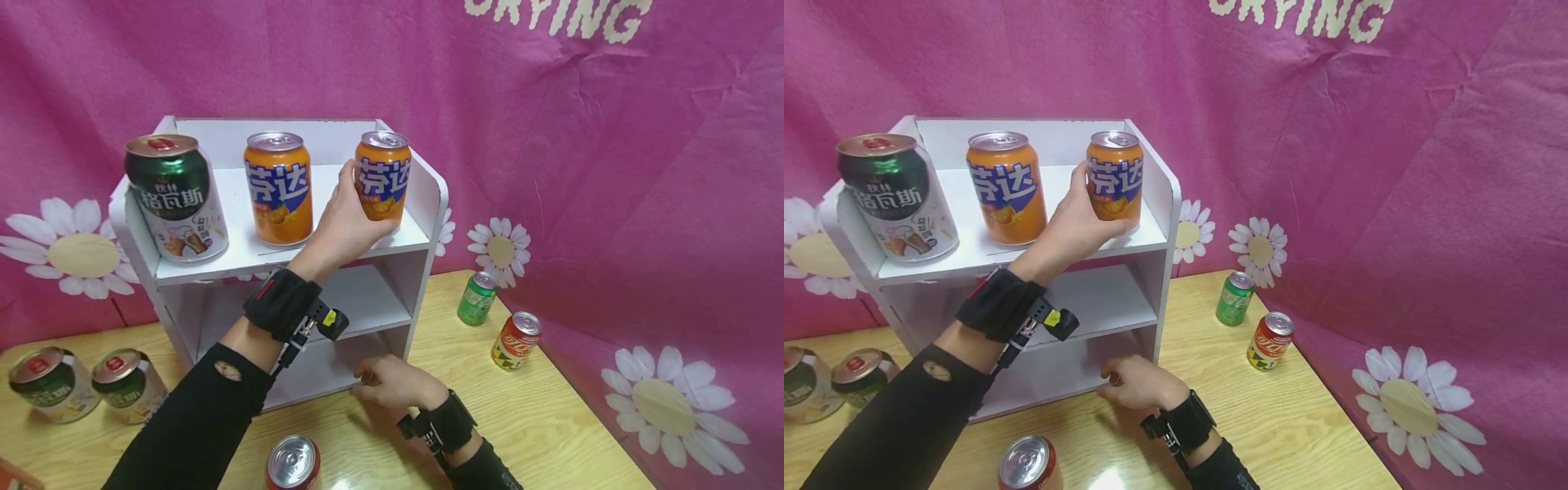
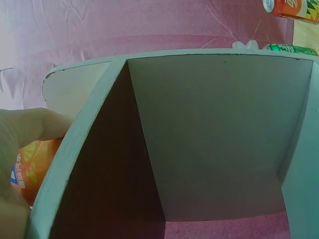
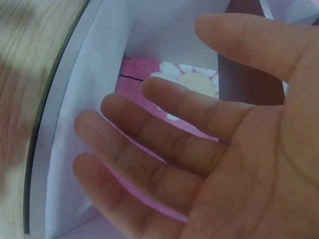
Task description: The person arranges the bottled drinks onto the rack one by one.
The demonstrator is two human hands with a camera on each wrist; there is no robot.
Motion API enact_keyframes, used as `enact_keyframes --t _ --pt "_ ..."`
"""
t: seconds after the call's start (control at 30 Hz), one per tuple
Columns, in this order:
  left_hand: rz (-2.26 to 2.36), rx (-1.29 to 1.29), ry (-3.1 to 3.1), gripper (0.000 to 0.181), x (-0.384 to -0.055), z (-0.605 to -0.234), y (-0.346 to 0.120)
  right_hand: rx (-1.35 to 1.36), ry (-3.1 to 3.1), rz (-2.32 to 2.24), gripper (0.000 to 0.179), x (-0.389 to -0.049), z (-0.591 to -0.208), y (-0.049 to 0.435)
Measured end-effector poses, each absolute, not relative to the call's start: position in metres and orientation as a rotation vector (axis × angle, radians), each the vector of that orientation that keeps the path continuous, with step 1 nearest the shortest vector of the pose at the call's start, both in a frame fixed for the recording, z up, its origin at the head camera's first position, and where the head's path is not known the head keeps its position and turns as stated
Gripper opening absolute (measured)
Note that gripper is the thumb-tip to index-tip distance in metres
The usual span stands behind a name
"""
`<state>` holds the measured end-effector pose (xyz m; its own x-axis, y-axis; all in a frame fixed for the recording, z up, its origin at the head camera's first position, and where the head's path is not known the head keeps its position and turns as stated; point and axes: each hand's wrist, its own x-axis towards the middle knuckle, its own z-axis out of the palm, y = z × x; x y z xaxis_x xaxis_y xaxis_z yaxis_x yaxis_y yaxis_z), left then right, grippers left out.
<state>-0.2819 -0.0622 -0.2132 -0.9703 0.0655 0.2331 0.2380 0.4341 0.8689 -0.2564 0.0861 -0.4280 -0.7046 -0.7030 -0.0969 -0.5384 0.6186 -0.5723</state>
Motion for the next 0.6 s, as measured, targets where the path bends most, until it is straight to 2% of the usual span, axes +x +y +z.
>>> enact_keyframes --t 0.6 --pt "-1.605 -0.308 -2.498 0.096 -0.2826 -0.2141 -0.0625 -1.031 2.535 -0.752 0.028 -0.2566 -0.4279 0.0872"
